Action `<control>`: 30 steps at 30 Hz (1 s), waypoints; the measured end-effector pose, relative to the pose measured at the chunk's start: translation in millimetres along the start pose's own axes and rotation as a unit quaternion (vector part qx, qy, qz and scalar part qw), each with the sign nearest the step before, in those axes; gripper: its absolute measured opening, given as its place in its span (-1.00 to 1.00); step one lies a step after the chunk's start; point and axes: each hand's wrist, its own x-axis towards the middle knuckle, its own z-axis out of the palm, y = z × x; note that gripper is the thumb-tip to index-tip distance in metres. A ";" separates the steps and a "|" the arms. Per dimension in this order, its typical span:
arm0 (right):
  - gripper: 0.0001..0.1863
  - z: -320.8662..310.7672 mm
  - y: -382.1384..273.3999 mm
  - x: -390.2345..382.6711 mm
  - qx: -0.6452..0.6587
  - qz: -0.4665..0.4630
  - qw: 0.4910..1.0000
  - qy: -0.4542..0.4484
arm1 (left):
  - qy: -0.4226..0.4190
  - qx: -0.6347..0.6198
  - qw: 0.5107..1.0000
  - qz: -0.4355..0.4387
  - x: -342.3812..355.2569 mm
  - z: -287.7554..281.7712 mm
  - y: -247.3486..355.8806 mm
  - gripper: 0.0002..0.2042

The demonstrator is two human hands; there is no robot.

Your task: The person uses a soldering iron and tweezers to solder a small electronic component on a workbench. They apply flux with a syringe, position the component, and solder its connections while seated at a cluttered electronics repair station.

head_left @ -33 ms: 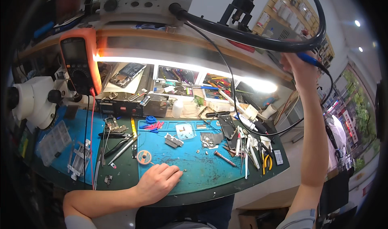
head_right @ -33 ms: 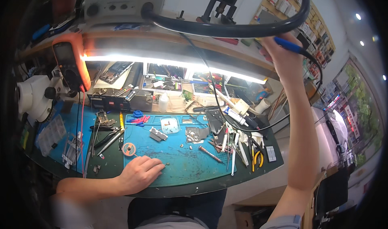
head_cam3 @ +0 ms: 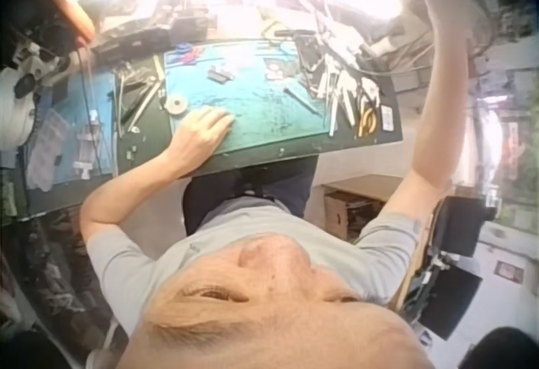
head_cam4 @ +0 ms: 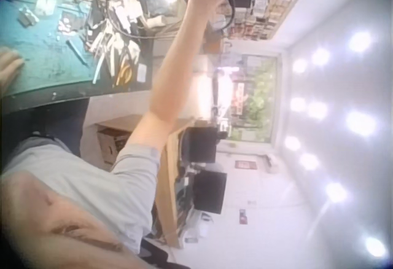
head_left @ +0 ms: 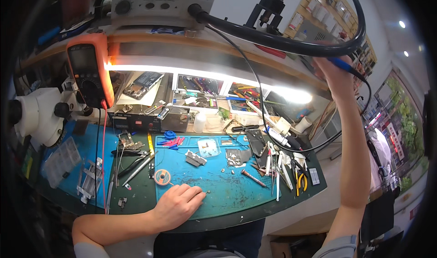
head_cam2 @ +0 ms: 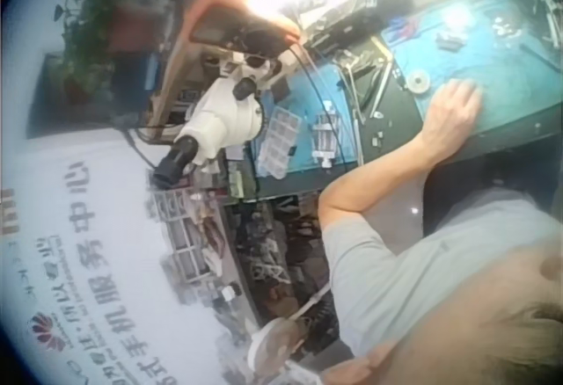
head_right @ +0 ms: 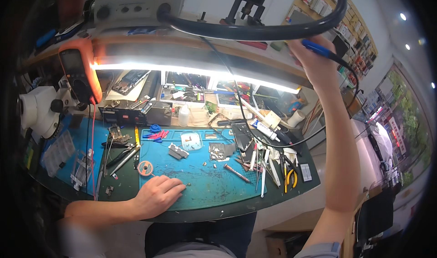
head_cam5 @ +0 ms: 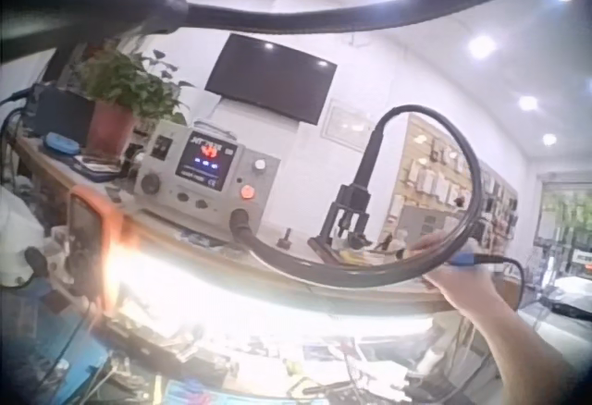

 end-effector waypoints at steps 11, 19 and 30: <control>-0.69 17.4 20.1 33.8 0.071 0.149 0.984 0.059 | 0.008 0.000 1.000 0.002 3.2 -0.4 -2.6 -0.71; -0.59 -14.7 49.8 -60.3 0.159 0.113 0.975 0.108 | -0.017 0.000 1.000 -0.022 -3.3 2.0 -4.3 -0.70; -0.74 85.0 9.8 -351.3 0.339 0.269 0.898 -0.078 | -0.012 -0.040 0.998 -0.045 2.5 -0.2 -4.0 -0.68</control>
